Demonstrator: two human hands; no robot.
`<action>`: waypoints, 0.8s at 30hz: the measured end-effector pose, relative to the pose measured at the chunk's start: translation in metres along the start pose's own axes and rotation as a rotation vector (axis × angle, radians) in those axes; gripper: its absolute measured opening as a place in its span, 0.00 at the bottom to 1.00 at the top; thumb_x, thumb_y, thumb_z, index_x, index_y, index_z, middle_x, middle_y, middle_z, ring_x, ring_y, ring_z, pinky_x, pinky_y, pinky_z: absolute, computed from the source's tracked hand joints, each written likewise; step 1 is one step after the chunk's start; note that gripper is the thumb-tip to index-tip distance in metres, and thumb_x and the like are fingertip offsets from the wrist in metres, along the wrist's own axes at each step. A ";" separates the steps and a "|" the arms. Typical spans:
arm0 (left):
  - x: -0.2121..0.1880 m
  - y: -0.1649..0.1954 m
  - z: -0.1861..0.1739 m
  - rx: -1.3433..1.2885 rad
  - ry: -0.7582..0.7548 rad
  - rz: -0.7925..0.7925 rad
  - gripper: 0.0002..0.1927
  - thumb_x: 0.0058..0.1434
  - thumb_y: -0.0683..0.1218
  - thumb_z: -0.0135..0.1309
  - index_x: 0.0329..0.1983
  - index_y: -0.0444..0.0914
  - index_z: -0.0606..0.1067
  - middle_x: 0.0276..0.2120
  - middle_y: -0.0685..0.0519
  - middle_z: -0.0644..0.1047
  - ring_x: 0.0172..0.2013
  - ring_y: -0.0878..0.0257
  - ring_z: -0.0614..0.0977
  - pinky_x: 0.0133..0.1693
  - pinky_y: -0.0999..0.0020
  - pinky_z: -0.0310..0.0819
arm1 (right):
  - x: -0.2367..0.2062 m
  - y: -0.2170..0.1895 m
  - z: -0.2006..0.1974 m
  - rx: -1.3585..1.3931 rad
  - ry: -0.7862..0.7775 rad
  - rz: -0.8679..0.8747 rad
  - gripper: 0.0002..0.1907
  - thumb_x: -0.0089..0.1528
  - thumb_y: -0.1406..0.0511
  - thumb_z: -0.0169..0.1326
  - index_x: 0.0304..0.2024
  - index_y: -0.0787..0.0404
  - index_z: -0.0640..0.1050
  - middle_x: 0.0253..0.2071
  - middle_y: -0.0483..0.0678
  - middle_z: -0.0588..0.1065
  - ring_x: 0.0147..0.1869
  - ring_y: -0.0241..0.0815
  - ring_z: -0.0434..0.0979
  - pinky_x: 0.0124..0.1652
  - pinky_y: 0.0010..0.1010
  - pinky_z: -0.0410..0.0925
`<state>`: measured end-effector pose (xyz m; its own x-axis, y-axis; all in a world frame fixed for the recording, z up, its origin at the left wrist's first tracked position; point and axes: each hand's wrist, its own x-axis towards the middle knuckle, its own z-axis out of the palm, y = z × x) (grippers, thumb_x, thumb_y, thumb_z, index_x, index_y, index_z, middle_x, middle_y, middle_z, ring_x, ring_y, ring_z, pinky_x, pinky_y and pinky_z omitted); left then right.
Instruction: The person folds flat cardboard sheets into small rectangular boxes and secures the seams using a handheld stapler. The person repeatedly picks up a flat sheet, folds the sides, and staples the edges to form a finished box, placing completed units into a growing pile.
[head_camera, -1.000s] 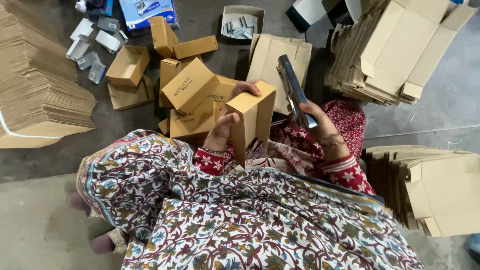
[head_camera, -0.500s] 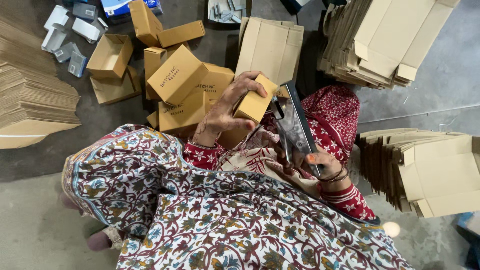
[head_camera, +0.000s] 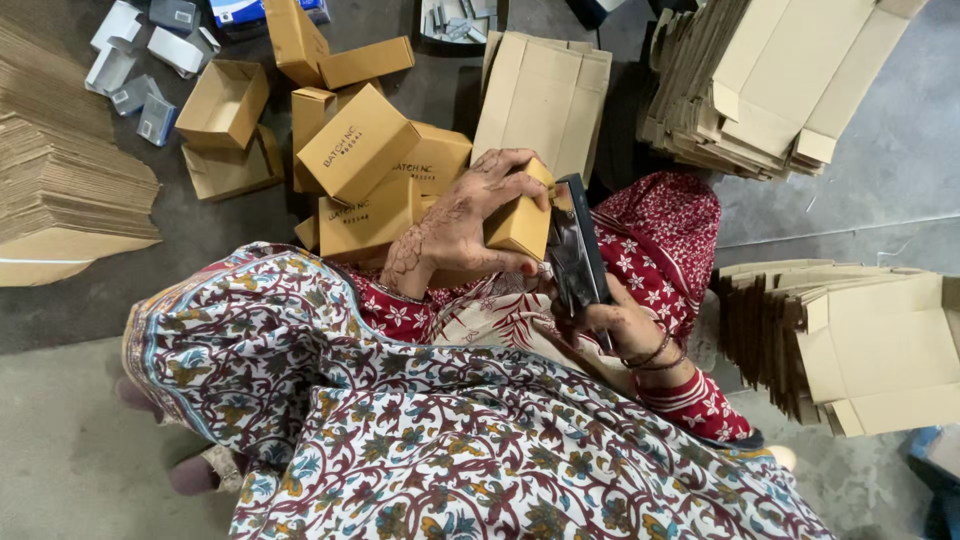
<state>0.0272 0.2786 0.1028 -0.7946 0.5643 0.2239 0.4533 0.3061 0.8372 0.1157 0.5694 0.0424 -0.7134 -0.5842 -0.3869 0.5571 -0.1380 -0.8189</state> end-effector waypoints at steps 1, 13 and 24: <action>0.000 0.000 0.001 -0.002 0.003 0.001 0.38 0.47 0.70 0.68 0.54 0.47 0.72 0.68 0.40 0.67 0.69 0.41 0.68 0.66 0.45 0.65 | 0.002 0.004 0.000 -0.057 0.041 -0.010 0.25 0.57 0.66 0.50 0.56 0.72 0.72 0.37 0.48 0.73 0.31 0.38 0.71 0.30 0.28 0.68; 0.008 -0.041 0.017 -0.182 -0.061 0.018 0.41 0.50 0.74 0.65 0.58 0.48 0.71 0.70 0.40 0.65 0.73 0.40 0.64 0.69 0.44 0.61 | -0.017 -0.012 -0.004 -0.081 -0.327 0.049 0.46 0.53 0.73 0.57 0.73 0.60 0.57 0.63 0.55 0.71 0.67 0.45 0.71 0.64 0.33 0.64; 0.009 -0.038 0.017 -0.219 -0.101 0.031 0.38 0.53 0.72 0.65 0.58 0.46 0.70 0.66 0.45 0.68 0.70 0.45 0.67 0.70 0.47 0.62 | -0.023 0.006 0.007 -0.161 -0.048 0.165 0.14 0.63 0.73 0.58 0.52 0.67 0.73 0.36 0.51 0.75 0.34 0.40 0.75 0.33 0.29 0.70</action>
<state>0.0100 0.2849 0.0640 -0.7321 0.6482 0.2095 0.3700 0.1202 0.9212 0.1382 0.5762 0.0489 -0.5955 -0.6258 -0.5037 0.5868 0.0894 -0.8048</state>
